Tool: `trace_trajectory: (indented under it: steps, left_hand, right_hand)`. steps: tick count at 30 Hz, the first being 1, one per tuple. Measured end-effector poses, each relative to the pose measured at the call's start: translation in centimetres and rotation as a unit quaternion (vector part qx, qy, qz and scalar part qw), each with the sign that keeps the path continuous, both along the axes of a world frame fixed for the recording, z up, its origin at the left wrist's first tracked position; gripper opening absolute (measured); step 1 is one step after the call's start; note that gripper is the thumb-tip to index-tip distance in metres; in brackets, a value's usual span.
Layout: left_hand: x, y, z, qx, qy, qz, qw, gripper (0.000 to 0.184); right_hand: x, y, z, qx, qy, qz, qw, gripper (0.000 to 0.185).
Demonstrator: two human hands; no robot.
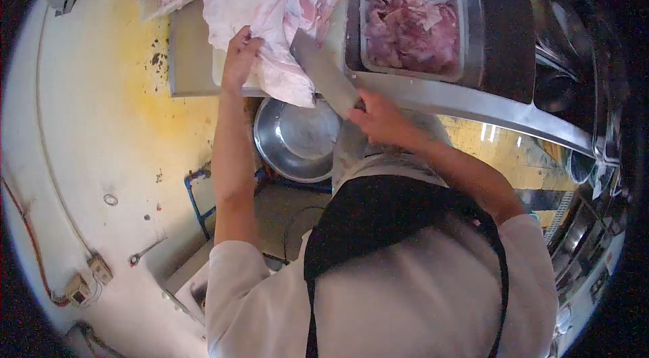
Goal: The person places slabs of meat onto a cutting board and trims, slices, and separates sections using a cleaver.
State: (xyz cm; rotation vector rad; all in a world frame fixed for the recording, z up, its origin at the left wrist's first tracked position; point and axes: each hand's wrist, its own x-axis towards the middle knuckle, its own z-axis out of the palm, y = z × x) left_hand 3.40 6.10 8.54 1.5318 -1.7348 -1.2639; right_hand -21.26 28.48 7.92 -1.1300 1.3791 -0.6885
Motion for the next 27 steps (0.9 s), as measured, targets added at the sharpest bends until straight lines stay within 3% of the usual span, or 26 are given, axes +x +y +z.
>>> trace_trajectory:
  steps: [3, 7, 11, 13, 14, 16, 17, 20, 23, 27]
  left_hand:
    - [2.3, -3.3, -1.0, 0.001, 0.025, -0.122, 0.992, 0.027]
    - [1.3, -3.9, -1.9, 0.043, 0.065, -0.090, 0.993, 0.022]
    - [3.0, -6.0, -4.6, 0.109, 0.094, -0.091, 0.985, 0.022]
    - [2.7, -6.4, -4.0, 0.110, 0.109, -0.113, 0.981, 0.024]
    - [2.6, -7.1, -3.5, 0.108, 0.043, -0.130, 0.985, 0.026]
    - [2.5, -9.6, -2.9, 0.099, -0.092, -0.163, 0.977, 0.030]
    - [1.3, -9.4, -3.3, -0.098, -0.100, -0.119, 0.983, 0.042]
    - [-5.0, -7.6, -1.4, -0.295, -0.141, -0.099, 0.940, 0.053]
    - [-5.7, -7.7, -0.4, -0.290, -0.217, -0.103, 0.926, 0.063]
    - [-5.0, -8.9, 0.1, -0.225, -0.159, -0.113, 0.955, 0.065]
  right_hand:
    - [1.3, -0.4, 0.8, -0.019, -0.048, -0.087, 0.995, 0.041]
    - [3.9, -5.5, -0.2, 0.030, -0.123, -0.181, 0.975, 0.044]
    - [8.0, -6.9, -1.5, -0.039, -0.002, -0.218, 0.975, 0.040]
    - [9.8, -4.1, -3.2, -0.023, -0.024, -0.190, 0.981, 0.037]
    - [9.5, -3.1, -2.6, 0.001, -0.042, -0.174, 0.984, 0.036]
    - [5.6, -1.6, 5.2, 0.115, -0.125, -0.138, 0.976, 0.033]
    - [5.9, -1.2, 5.0, 0.097, -0.125, -0.177, 0.971, 0.032]
    - [6.4, -1.1, 2.9, 0.046, -0.120, -0.253, 0.959, 0.030]
    - [5.8, -2.9, 1.1, 0.024, -0.115, -0.259, 0.959, 0.029]
    - [6.0, -4.7, 0.0, 0.008, -0.115, -0.276, 0.954, 0.025]
